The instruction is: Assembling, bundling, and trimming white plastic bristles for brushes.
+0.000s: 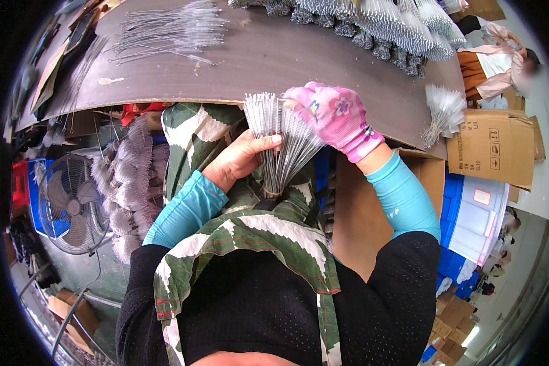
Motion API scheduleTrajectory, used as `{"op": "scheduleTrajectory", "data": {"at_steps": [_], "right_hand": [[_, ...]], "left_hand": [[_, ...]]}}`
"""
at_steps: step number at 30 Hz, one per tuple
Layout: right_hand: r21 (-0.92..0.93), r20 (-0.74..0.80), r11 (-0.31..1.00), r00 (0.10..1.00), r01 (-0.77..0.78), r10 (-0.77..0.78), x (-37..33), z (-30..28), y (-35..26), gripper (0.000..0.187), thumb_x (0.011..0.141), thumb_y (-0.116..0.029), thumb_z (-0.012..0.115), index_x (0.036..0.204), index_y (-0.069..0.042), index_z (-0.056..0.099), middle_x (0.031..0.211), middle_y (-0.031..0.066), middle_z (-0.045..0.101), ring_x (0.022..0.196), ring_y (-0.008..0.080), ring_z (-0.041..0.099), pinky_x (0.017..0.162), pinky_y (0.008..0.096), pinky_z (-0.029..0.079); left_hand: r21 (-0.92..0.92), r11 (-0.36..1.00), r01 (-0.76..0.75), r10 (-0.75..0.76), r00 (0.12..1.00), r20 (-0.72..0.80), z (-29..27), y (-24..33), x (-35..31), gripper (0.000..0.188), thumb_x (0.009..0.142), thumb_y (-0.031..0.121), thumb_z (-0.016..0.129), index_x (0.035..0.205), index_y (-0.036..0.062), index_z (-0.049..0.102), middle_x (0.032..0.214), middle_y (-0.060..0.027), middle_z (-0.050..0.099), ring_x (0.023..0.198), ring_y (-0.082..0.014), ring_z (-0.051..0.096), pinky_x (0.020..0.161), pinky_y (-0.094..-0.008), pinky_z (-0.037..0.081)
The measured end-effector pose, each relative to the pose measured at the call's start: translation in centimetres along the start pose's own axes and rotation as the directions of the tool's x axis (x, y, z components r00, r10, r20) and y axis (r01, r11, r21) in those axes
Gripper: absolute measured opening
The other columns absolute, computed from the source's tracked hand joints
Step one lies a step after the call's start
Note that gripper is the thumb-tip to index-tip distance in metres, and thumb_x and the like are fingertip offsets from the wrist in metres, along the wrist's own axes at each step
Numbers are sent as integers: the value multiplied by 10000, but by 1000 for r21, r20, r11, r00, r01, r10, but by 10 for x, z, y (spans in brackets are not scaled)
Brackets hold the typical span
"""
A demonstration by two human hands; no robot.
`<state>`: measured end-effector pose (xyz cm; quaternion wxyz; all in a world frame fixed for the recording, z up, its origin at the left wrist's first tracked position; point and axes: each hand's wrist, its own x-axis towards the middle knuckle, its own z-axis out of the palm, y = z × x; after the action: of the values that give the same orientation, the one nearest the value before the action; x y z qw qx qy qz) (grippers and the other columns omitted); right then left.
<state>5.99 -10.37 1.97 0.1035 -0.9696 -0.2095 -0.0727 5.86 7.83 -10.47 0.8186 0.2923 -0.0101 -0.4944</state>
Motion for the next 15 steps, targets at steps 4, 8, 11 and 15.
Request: {"op": "scheduleTrajectory", "data": {"at_steps": [4, 8, 11, 15], "right_hand": [[178, 51, 982, 997, -65, 57, 9, -2, 5, 217, 845, -253, 624, 985, -92, 665, 882, 119, 650, 768, 297, 636, 651, 365, 503], [97, 79, 990, 992, -102, 94, 4, -23, 2, 217, 860, -262, 602, 989, -99, 665, 882, 133, 656, 785, 295, 640, 675, 364, 511], [298, -54, 950, 992, -92, 113, 3, -17, 12, 252, 861, -256, 602, 992, -50, 665, 923, 152, 663, 850, 299, 646, 748, 375, 504], [514, -83, 853, 984, -91, 155, 38, 3, -3, 416, 772, -379, 713, 973, -21, 648, 934, 140, 662, 872, 279, 643, 781, 368, 498]], "left_hand": [[1, 999, -35, 35, 999, -14, -2, 2, 3, 356, 792, 171, 732, 1090, 60, 573, 914, 6, 596, 830, -108, 557, 765, -280, 461], [46, 998, -33, 31, 998, 47, 5, 2, 10, 371, 798, 201, 725, 1100, 50, 572, 954, -1, 605, 880, -118, 563, 799, -296, 460], [68, 997, -38, 35, 999, 34, 19, 9, 5, 386, 811, 213, 710, 1126, 33, 579, 985, -11, 617, 905, -122, 563, 822, -295, 448], [115, 988, -99, 109, 991, -79, -9, -4, -7, 407, 777, 165, 720, 1120, 38, 541, 942, -2, 588, 845, -126, 545, 783, -290, 440]]}}
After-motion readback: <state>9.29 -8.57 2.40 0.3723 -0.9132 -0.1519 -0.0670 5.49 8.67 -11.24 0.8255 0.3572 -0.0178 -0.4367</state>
